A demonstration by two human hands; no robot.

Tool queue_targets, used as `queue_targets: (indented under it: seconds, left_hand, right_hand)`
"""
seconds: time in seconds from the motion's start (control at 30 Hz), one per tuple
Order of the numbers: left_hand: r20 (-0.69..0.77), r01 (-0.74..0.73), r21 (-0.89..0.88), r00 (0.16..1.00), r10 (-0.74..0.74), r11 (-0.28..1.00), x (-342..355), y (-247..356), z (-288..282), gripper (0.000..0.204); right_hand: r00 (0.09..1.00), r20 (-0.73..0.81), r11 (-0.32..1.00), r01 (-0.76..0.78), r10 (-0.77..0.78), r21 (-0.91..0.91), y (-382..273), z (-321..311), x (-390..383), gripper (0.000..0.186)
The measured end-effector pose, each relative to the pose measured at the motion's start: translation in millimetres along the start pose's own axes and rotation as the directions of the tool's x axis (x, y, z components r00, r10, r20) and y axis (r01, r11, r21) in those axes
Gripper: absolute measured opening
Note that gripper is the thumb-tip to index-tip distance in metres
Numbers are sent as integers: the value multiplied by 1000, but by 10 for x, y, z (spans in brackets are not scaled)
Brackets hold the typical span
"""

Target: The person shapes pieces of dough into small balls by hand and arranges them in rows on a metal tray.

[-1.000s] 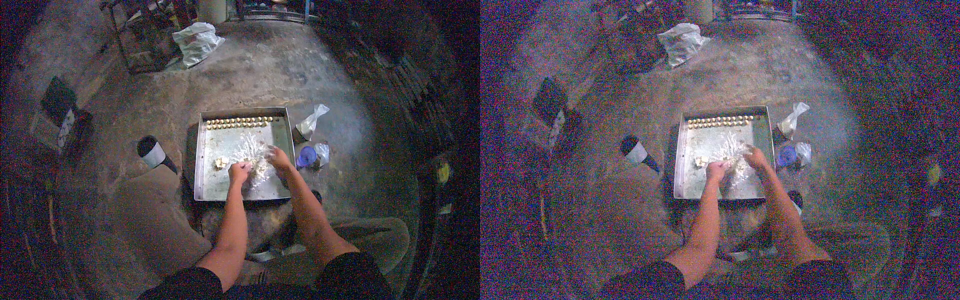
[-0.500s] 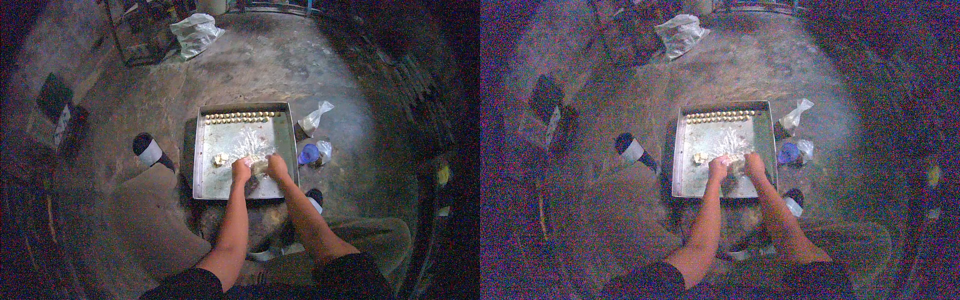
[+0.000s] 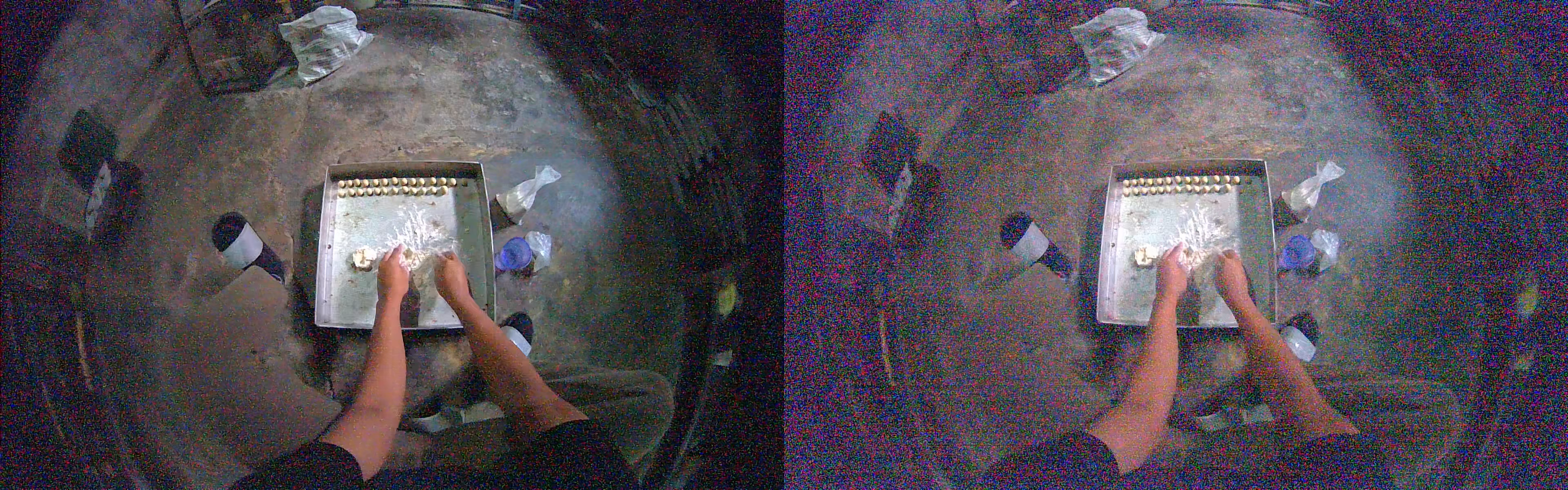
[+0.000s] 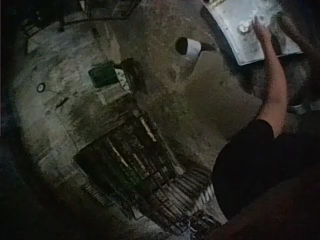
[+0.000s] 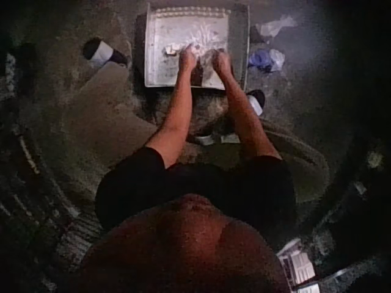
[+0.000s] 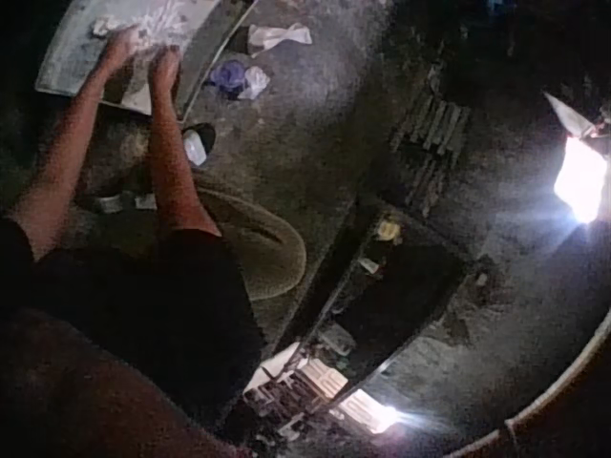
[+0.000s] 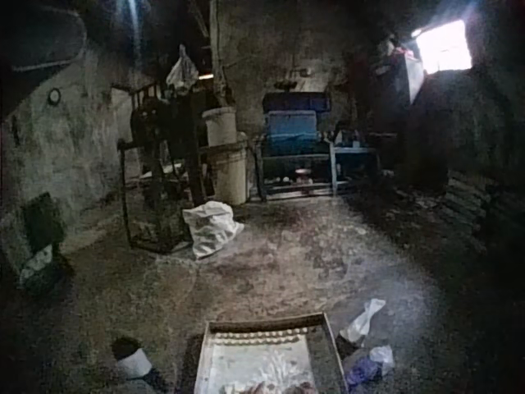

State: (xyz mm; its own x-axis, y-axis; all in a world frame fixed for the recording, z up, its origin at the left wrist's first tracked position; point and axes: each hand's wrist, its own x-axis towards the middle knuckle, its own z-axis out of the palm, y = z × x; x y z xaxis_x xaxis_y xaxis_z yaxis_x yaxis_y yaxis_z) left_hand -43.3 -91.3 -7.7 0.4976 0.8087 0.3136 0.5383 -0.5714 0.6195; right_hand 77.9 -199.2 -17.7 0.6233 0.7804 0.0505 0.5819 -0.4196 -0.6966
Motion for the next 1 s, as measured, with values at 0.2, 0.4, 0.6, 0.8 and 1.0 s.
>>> queue_targets:
  seconds: [0.2,0.4,0.6,0.8,1.0]
  left_hand:
    - [164,214,-80,966,-199,974,-67,14,37,23]
    - [56,165,-193,986,-157,967,-145,-91,-60,16]
    - [124,364,-42,926,-357,930,-127,40,-216,14]
    - [226,262,-158,948,-223,952,-181,-49,-40,22]
    - [385,186,-277,920,-68,943,-115,12,76,35]
  right_hand:
    - [945,242,965,246,-219,-89,-185,141,120,29]
    - [953,287,975,146,-93,-169,-253,279,-168,20]
    - [991,68,978,127,-117,-165,-71,407,94,16]
    - [978,209,998,6,9,-70,-49,135,126,20]
    - [962,208,972,-206,179,116,-149,-169,120,29]
